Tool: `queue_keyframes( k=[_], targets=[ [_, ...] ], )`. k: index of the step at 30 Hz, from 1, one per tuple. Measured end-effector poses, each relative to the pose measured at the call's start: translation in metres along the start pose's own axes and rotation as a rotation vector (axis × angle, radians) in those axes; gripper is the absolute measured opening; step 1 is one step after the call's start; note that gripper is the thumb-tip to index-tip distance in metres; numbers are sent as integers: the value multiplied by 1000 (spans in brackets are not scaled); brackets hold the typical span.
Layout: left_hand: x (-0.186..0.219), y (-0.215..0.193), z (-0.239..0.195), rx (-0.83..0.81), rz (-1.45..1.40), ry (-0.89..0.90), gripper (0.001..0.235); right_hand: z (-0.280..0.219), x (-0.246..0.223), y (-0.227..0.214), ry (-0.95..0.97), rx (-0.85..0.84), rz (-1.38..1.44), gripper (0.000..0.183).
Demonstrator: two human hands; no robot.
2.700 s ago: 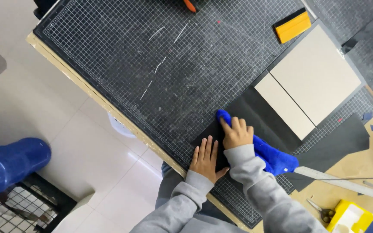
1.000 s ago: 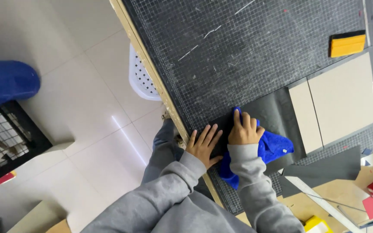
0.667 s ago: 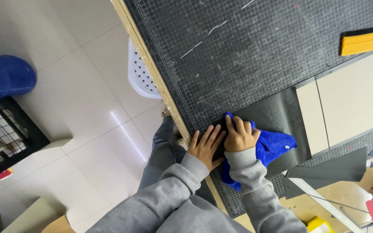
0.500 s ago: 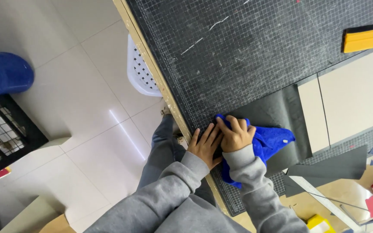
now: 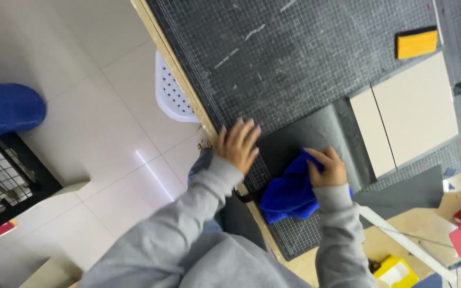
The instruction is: Smoothing and adhering a black sheet of material onto a cardboard base using a cloth, a scraper, and a brush.
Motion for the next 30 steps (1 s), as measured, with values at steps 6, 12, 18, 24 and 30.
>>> queue_keyframes(
  k=[6, 12, 18, 24, 30],
  targets=[
    [-13, 0, 42, -305, 162, -42, 90, -24, -76, 67, -414, -155, -571, 47],
    [-15, 0, 41, -391, 111, -107, 75, -26, -97, 76, -572, -140, -578, 51],
    [-27, -15, 48, -308, 106, -198, 78, -20, -103, 88, -623, -74, -619, 52],
    [-34, -39, 48, -252, 123, -348, 100, -27, -107, 87, -612, -64, -645, 51],
    [-41, -40, 48, -266, 111, -398, 107, -56, -72, 85, -441, -280, -651, 54]
  ],
)
Point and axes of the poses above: each hand's wrist, its own z-axis towards the middle knuckle, its own y-axis out of the palm, x = y × z, the point moved 10 cm from there along z, towards the middle knuckle, and after that the axes turned 10 degrees about x, right-handed, at the moved point
